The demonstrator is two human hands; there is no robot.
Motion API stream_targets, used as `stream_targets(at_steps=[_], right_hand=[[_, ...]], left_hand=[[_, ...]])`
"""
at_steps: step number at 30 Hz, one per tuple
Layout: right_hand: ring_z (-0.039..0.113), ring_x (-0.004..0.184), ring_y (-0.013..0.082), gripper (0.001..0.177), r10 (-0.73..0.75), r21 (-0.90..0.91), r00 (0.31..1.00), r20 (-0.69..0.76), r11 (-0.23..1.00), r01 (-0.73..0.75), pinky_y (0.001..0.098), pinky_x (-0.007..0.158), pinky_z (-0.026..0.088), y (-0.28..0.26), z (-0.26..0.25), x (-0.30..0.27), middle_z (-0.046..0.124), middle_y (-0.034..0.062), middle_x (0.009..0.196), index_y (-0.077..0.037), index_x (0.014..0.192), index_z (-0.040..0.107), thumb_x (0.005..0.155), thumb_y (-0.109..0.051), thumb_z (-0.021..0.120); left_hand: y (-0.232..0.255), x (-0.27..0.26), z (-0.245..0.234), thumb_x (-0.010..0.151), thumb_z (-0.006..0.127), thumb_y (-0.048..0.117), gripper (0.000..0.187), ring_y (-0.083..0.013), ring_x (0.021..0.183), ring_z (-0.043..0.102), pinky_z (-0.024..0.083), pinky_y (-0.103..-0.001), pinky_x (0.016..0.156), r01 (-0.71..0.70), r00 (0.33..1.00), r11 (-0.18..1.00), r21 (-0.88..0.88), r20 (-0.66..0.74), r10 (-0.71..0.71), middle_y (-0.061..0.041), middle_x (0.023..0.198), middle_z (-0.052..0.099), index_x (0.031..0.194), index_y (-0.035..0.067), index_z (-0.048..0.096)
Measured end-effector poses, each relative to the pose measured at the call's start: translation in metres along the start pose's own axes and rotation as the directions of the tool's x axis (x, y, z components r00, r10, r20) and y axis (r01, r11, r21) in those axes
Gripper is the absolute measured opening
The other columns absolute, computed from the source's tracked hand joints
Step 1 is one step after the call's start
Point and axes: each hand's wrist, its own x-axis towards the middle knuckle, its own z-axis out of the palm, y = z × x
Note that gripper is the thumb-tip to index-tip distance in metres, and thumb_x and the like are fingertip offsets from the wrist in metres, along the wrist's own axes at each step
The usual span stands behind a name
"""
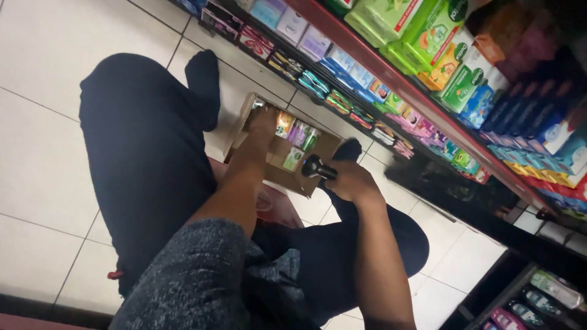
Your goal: The person sits on the floor in a store aisle and repeatedly picks small boxes from a cardboard box, scans them with a handheld barcode scanner, and places them on the shelf. The person handles multiple boxes of different colors and sizes throughout the clip.
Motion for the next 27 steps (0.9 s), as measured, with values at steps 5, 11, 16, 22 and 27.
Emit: stream_targets(at_steps=[5,11,16,22,27], right_hand=[[0.067,0.105,0.0364,0.04,-0.02,0.001,1.0,-0.024,1.0,0.02,0.0463,0.088,0.053,-0.001,0.002,0.004,0.073,0.0134,0.109,-0.019,0.116,0.07,0.077,-0.024,0.075],[0.068,0.102,0.0377,0.035,-0.067,0.02,0.998,-0.002,0.998,0.067,0.0465,0.086,0.054,0.006,0.006,0.011,0.073,0.0153,0.106,-0.016,0.112,0.071,0.077,-0.019,0.072],[0.068,0.1,0.0382,0.034,-0.069,0.04,0.998,-0.011,0.997,0.069,0.0466,0.085,0.054,0.003,0.003,0.009,0.074,0.0155,0.104,-0.015,0.11,0.071,0.077,-0.018,0.071],[0.068,0.099,0.0384,0.039,-0.075,0.06,0.996,-0.041,0.995,0.078,0.0466,0.084,0.053,0.005,0.002,0.008,0.073,0.0163,0.103,-0.016,0.113,0.071,0.074,-0.018,0.073],[0.068,0.097,0.0383,0.039,-0.086,0.065,0.996,-0.034,0.994,0.088,0.0467,0.083,0.053,0.001,-0.001,0.006,0.073,0.017,0.1,-0.015,0.113,0.071,0.074,-0.017,0.073]], left_hand=[[-0.001,-0.012,-0.004,0.096,0.049,0.017,0.036,-0.0304,0.129,0.049,0.039,-0.05,0.109,-0.052,0.991,0.998,0.033,-0.123,0.056,-0.011,0.137,0.055,0.13,0.008,0.058],[-0.007,-0.011,0.015,0.087,0.05,0.013,0.044,-0.0318,0.121,0.056,0.045,-0.054,0.097,-0.084,0.914,0.996,-0.014,-0.399,0.072,-0.011,0.139,0.054,0.13,0.009,0.057],[-0.019,-0.03,-0.009,0.098,0.054,0.014,0.047,-0.0389,0.125,0.056,0.045,-0.048,0.106,0.007,0.982,0.896,-0.444,-0.164,-0.089,-0.02,0.141,0.056,0.145,0.008,0.05],[-0.033,-0.014,0.034,0.087,0.064,0.016,0.087,-0.0396,0.13,0.052,0.04,-0.045,0.112,-0.009,0.988,0.871,-0.492,-0.141,-0.069,-0.022,0.142,0.054,0.164,0.022,0.025],[-0.019,-0.043,-0.013,0.093,0.063,0.026,0.083,-0.0347,0.134,0.049,0.039,-0.046,0.115,0.073,0.997,0.926,-0.371,0.041,-0.062,-0.017,0.147,0.052,0.165,0.036,0.02]])
